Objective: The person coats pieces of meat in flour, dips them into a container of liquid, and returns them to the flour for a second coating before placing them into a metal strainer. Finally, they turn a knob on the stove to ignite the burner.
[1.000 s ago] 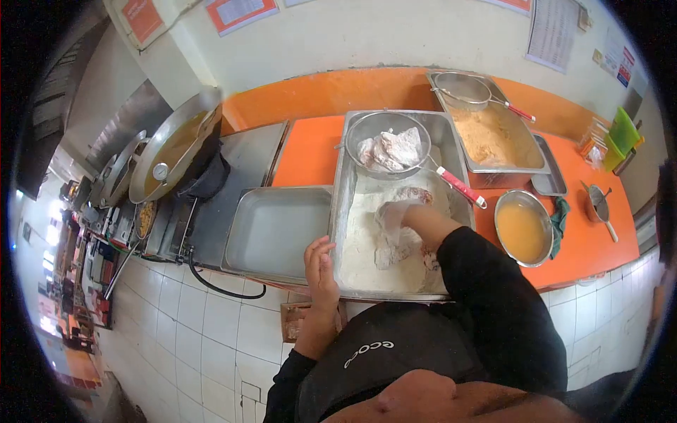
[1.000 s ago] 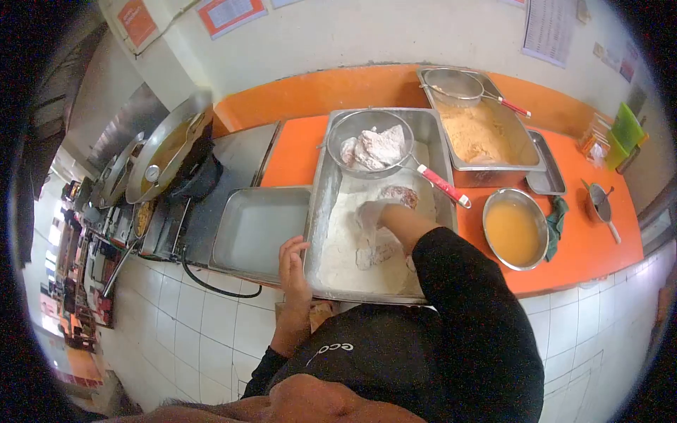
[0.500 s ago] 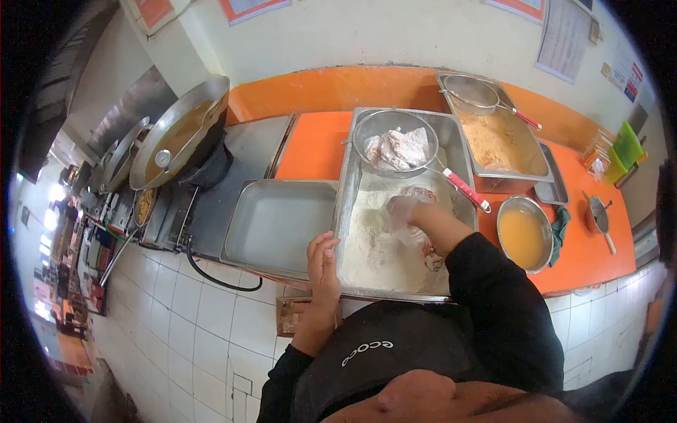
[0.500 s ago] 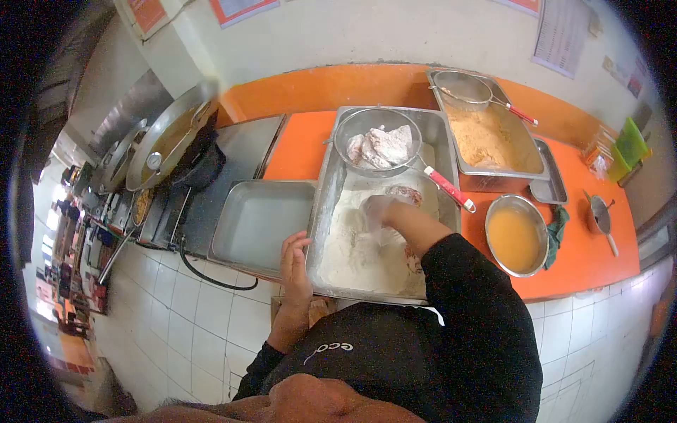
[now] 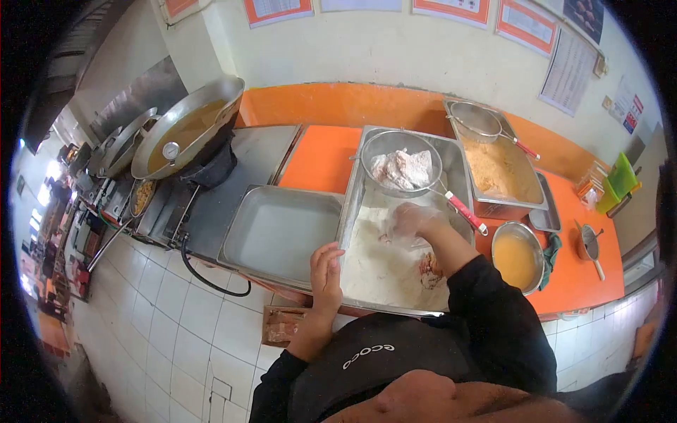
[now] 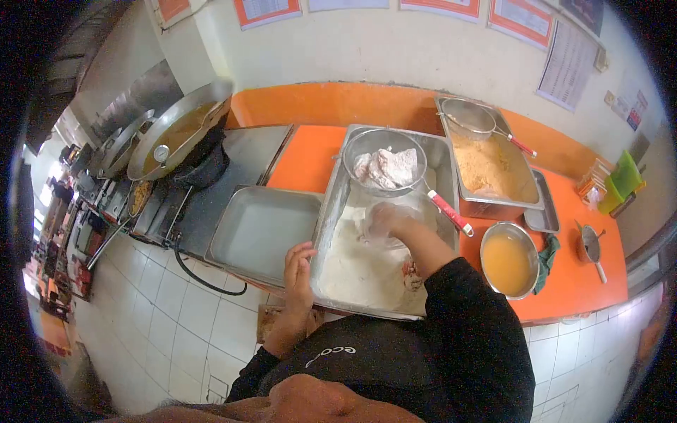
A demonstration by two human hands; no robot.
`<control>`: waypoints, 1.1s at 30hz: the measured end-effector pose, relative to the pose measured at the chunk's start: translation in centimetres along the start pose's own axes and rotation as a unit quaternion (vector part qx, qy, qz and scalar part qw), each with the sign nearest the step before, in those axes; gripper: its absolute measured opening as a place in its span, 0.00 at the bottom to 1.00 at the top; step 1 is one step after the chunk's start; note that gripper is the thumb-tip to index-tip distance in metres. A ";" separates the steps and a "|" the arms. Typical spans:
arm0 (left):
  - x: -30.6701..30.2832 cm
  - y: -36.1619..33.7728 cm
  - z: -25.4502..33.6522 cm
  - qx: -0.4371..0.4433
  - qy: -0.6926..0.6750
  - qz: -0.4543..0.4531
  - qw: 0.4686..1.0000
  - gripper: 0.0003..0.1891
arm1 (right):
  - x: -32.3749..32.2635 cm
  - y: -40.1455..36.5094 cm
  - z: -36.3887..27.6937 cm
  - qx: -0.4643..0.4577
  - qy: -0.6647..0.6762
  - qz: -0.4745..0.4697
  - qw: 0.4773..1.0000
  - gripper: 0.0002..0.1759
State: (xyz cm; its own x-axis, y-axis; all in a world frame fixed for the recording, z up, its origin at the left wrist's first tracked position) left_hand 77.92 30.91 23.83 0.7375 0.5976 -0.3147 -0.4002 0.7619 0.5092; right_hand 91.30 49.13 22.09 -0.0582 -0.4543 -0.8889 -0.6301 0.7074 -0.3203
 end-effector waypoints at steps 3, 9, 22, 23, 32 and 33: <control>-0.4 0.0 -0.1 -0.014 -0.015 0.013 1.000 0.15 | -2.6 0.1 1.7 0.057 0.039 0.047 0.997 0.28; -0.2 0.1 -0.8 -0.013 -0.020 0.019 1.000 0.15 | -5.4 2.4 7.2 -0.078 0.182 0.179 0.964 0.12; 1.2 -0.7 1.2 0.009 0.028 -0.014 0.999 0.13 | 7.6 7.7 12.8 0.154 -0.179 0.160 0.959 0.21; 1.3 -0.9 1.3 0.004 0.007 -0.022 1.000 0.12 | 8.3 8.9 14.7 0.161 -0.121 0.183 0.962 0.22; 0.9 -1.0 1.9 0.000 -0.025 -0.030 0.999 0.13 | 6.9 8.5 11.6 0.024 -0.002 -0.027 0.999 0.21; 0.8 -0.9 1.9 -0.001 -0.025 -0.031 0.999 0.13 | 7.3 10.3 13.6 -0.026 -0.043 0.064 0.997 0.21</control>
State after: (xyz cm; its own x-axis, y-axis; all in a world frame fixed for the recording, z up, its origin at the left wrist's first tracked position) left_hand 79.92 30.23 24.58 0.7873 0.5360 -0.3049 -0.3536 0.7974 0.4889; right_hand 94.93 60.49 7.86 -0.0746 -0.3128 -0.9469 -0.6611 0.7264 -0.1879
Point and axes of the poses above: each hand's wrist, its own y-axis towards the middle knuckle, its own x-axis out of the palm, z = x × y, the point moved 10 cm from there along y, towards the middle knuckle, and after that the axes turned 8 degrees about y, right-handed, at the moved point
